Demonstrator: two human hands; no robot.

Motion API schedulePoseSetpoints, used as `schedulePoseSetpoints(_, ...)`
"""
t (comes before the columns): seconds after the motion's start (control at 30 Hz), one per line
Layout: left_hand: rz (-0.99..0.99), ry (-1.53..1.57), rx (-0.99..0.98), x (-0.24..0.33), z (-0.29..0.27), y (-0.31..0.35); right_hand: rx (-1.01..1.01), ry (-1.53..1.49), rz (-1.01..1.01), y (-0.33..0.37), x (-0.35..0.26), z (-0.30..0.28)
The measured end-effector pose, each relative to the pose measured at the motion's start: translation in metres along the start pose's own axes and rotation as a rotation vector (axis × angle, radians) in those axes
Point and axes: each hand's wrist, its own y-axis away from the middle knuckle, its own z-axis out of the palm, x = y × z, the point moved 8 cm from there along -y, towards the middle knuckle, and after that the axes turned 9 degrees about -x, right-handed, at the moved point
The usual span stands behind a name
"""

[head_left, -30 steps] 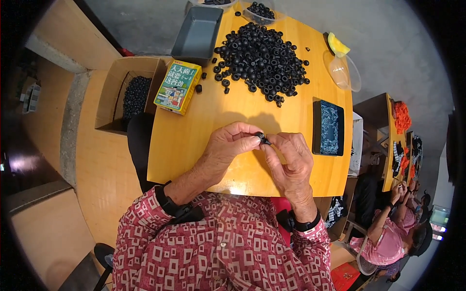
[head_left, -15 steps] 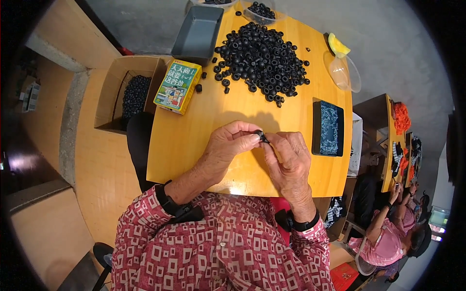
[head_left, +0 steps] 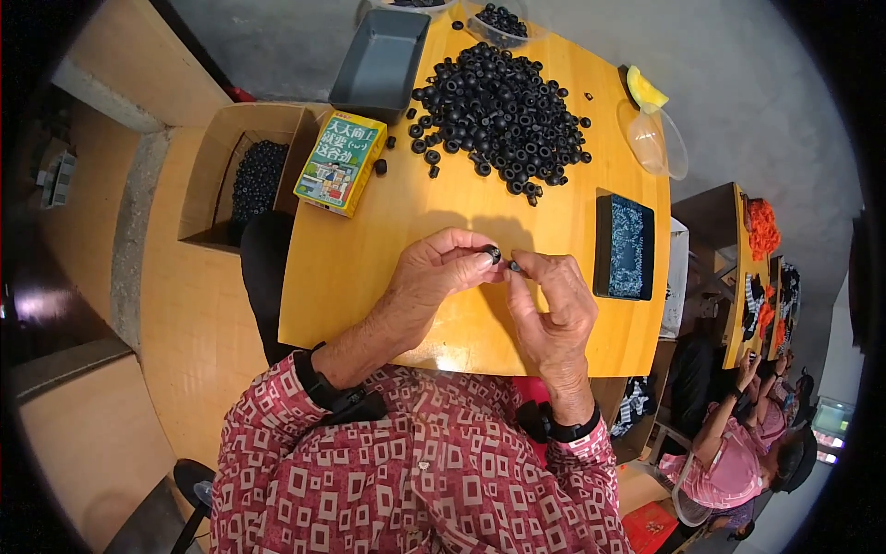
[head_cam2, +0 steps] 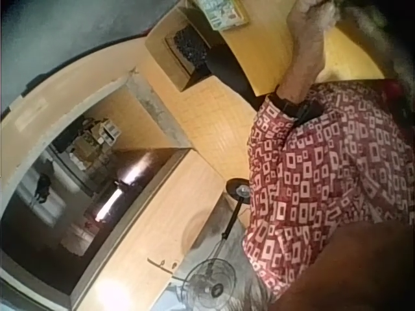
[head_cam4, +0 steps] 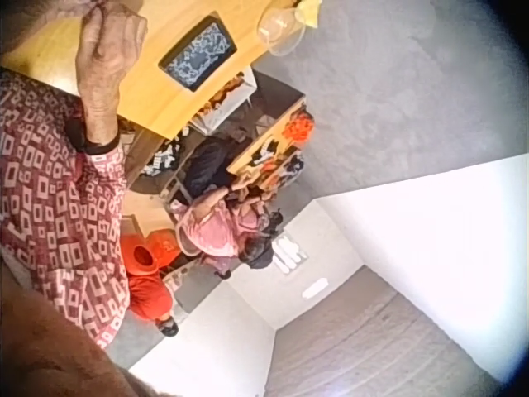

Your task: The person dumps black parts from a plastic container onto the table, then repeatedly picks up the parts and inserts small pins from a tray into them by hand.

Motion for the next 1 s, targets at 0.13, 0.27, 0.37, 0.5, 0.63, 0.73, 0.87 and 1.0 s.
schedulePoseSetpoints(0.13,0.006,-0.015,0.013,-0.002,-0.003,-0.001,0.004,-0.306,0.132,0.007,0.022,0.007)
schedulePoseSetpoints(0.27,-0.013,-0.007,0.017,-0.003,0.000,0.000,0.005,-0.637,0.286,0.018,0.049,0.021)
schedulePoseSetpoints(0.37,-0.020,0.006,0.021,-0.003,-0.002,0.001,0.011,-0.598,0.269,0.018,0.046,0.020)
schedulePoseSetpoints(0.5,-0.024,-0.008,0.028,-0.004,-0.004,0.000,0.022,-0.500,0.225,0.016,0.037,0.018)
schedulePoseSetpoints(0.63,-0.017,0.008,0.023,-0.004,-0.002,0.001,0.030,-0.471,0.191,0.018,0.034,0.019)
schedulePoseSetpoints(0.73,-0.014,-0.031,0.035,-0.005,-0.005,0.000,0.039,-0.478,0.181,0.018,0.032,0.023)
schedulePoseSetpoints(0.87,0.007,-0.041,0.022,-0.006,-0.005,-0.001,0.062,-0.444,0.201,0.019,0.029,0.023)
schedulePoseSetpoints(1.0,0.035,-0.104,0.023,-0.006,-0.007,-0.001,0.072,-0.410,0.184,0.018,0.025,0.020)
